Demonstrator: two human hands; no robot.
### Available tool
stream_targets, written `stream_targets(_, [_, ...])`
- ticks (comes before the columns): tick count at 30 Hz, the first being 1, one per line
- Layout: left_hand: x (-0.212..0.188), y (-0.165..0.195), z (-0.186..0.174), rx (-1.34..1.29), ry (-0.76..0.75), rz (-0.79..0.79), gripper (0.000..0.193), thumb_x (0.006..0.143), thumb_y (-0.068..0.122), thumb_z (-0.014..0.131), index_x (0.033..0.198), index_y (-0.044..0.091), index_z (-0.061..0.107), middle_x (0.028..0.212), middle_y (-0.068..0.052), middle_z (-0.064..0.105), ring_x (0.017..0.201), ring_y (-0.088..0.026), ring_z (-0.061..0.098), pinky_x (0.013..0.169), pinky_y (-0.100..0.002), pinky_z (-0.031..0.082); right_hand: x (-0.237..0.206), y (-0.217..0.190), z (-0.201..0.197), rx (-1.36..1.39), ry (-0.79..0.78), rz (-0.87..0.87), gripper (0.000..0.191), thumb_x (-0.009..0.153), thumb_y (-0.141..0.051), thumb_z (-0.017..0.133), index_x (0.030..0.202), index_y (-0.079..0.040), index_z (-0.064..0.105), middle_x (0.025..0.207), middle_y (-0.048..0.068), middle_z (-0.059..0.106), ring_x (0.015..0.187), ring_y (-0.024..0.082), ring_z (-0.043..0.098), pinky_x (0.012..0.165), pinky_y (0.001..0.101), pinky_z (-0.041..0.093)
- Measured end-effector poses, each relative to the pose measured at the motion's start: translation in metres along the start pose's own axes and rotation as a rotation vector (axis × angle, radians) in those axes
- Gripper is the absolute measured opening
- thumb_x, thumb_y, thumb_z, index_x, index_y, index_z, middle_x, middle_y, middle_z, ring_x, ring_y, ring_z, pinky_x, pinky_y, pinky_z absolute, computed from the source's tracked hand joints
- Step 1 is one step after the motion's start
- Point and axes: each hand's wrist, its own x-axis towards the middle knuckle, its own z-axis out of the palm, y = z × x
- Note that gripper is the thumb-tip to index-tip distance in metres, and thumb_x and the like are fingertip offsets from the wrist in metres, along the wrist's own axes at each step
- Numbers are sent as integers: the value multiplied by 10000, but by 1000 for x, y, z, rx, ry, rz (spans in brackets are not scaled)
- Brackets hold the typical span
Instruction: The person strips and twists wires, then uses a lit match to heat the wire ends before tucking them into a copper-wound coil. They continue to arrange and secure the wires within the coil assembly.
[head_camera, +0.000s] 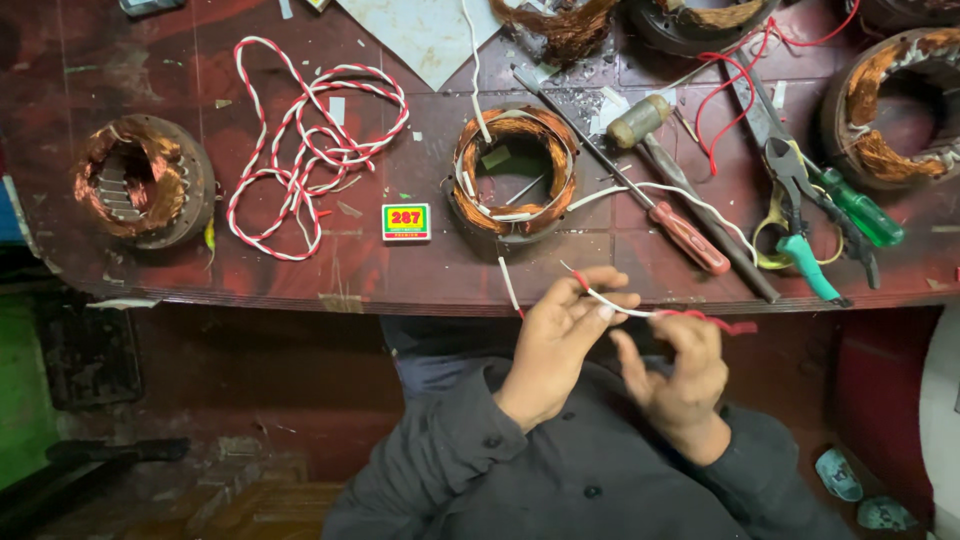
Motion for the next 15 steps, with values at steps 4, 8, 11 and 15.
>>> stream_targets(4, [10,-1,-6,3,1,-56,283,1061,47,562,1326,-35,619,1240,-147,698,1154,-198,674,1041,-333,522,6,7,-3,-203,-41,96,301,881,-24,800,1167,-19,709,856,96,632,704,235,621,649,356,518])
stream_targets(8, [18,0,-8,-67,44,-33,253,1027,70,618,1249,-48,647,1249,-115,695,1140,-191,691,1029,-339,532,13,10,-11,-234,-78,-11,202,899,-72,830,1064,-66,714,810,76,623,694,256,613,637,374,482])
stream_targets(11, [28,2,-10,-93,96,0,253,1016,70,651,1233,-59,658,1233,-120,699,1105,-191,696,1012,-328,533,19,9,-17,-232,-96,-68,210,872,-85,858,1030,-37,729,773,66,611,652,242,587,606,365,460])
stream_targets(15, [37,2,-12,-127,151,34,231,1015,56,675,1216,-57,662,1185,-113,693,1047,-174,683,918,-302,523,28,10,-20,-257,-104,-143,205,837,-75,884,976,-20,745,734,66,586,611,239,563,574,361,443])
